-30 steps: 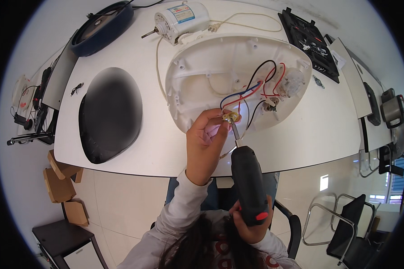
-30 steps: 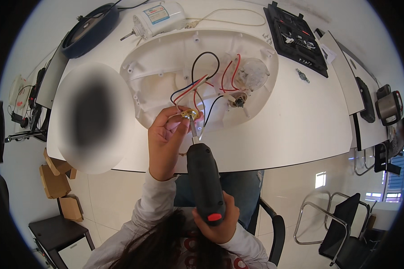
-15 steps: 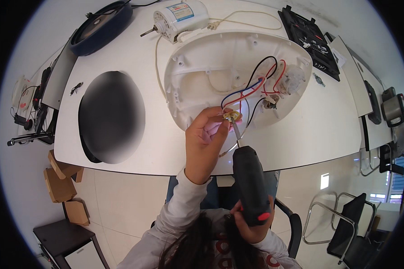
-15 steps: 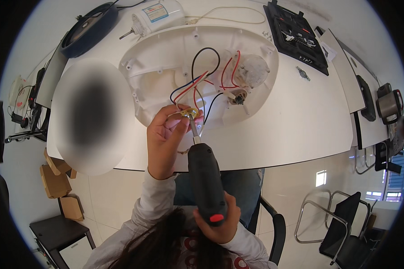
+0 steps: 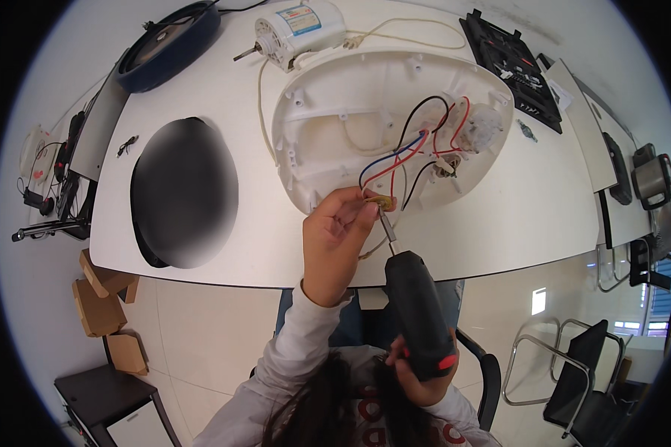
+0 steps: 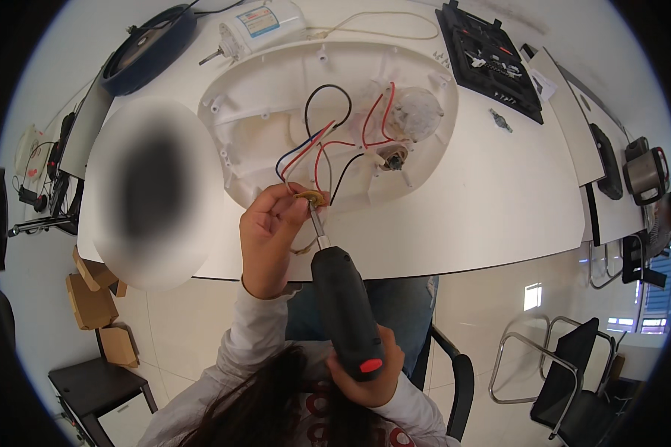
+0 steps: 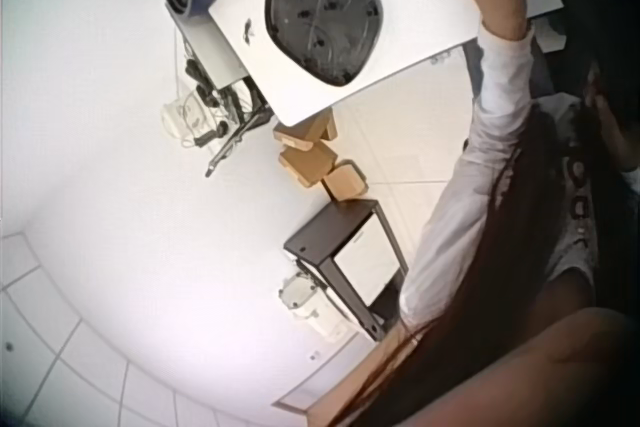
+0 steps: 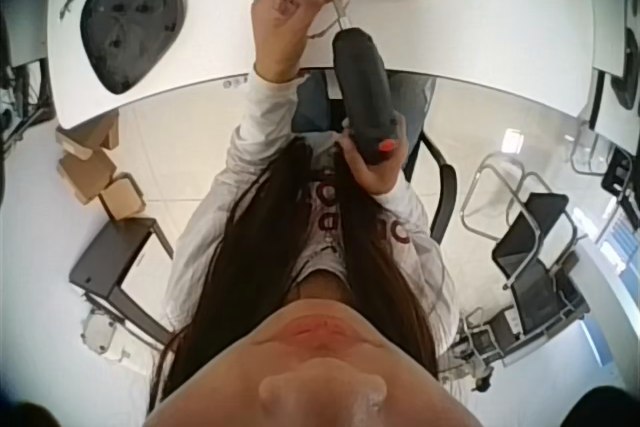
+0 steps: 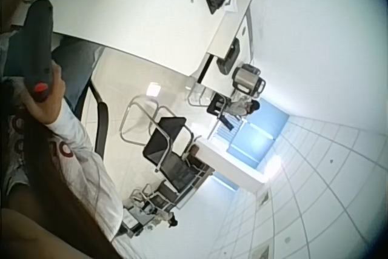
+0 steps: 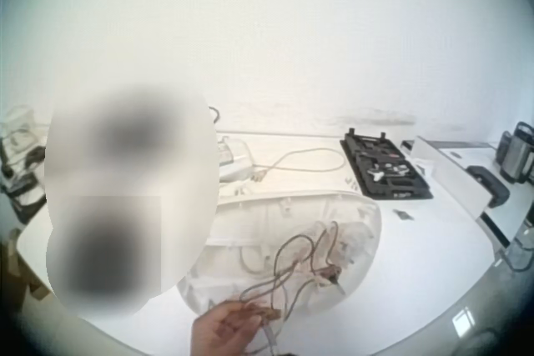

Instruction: The person assembles an electronic device by connecting wires, inserting screws, and using a power screwdriver to secure components inside a white plastic housing. The person also uses a manual screwdriver to tighten additional screws and adjusts internal wiring throughout the process.

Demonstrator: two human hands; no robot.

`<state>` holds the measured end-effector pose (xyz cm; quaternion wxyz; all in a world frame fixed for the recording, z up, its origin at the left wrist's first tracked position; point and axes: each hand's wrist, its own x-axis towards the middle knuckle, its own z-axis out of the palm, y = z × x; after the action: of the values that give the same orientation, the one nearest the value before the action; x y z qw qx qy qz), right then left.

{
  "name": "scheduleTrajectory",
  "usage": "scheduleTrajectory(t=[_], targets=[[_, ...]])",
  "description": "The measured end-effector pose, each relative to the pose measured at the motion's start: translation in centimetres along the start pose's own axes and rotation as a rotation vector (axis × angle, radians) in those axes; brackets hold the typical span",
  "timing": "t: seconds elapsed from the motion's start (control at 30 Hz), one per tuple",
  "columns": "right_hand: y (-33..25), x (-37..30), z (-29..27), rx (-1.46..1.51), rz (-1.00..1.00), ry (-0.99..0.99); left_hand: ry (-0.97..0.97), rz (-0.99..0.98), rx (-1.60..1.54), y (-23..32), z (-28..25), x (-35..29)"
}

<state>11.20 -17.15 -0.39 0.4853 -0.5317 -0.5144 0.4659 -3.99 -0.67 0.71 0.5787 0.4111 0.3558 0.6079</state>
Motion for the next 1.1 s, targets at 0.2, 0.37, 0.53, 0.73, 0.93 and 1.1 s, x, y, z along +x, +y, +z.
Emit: scheduleTrajectory(t=[0.2,0.37,0.53,0.73,0.93,1.1], targets=[[0.3,-0.7,-0.9,0.014,0.049,-0.034,0.014,0.031,0.027,-0.5,-0.5,-0.3],[0.2,-1.9,-3.3,-0.147,-0.035,-0.225,0.035,0.059,-0.03,-0.5,-0.4,-0.3],[1.4,-1.1,-3.8,-0.051,-0.291,0.349,0.059,0.097,-0.045,-0.8,-0.2,-0.2],[-0.9,4.8,-6.6,-0.89,-0.313,0.623,0.063,0.097,0.012,-0.8,-0.2,-0.3],[-1.1,7.5,-9.0,-1.103,-0.174,0.585,0.026,0.091,0.029,-0.9,-0.1,-0.3],[-1.1,8.8,-8.8,-1.165,-0.143,0.557,0.028,0.095,0.021,-1.0,-0.1,-0.3]])
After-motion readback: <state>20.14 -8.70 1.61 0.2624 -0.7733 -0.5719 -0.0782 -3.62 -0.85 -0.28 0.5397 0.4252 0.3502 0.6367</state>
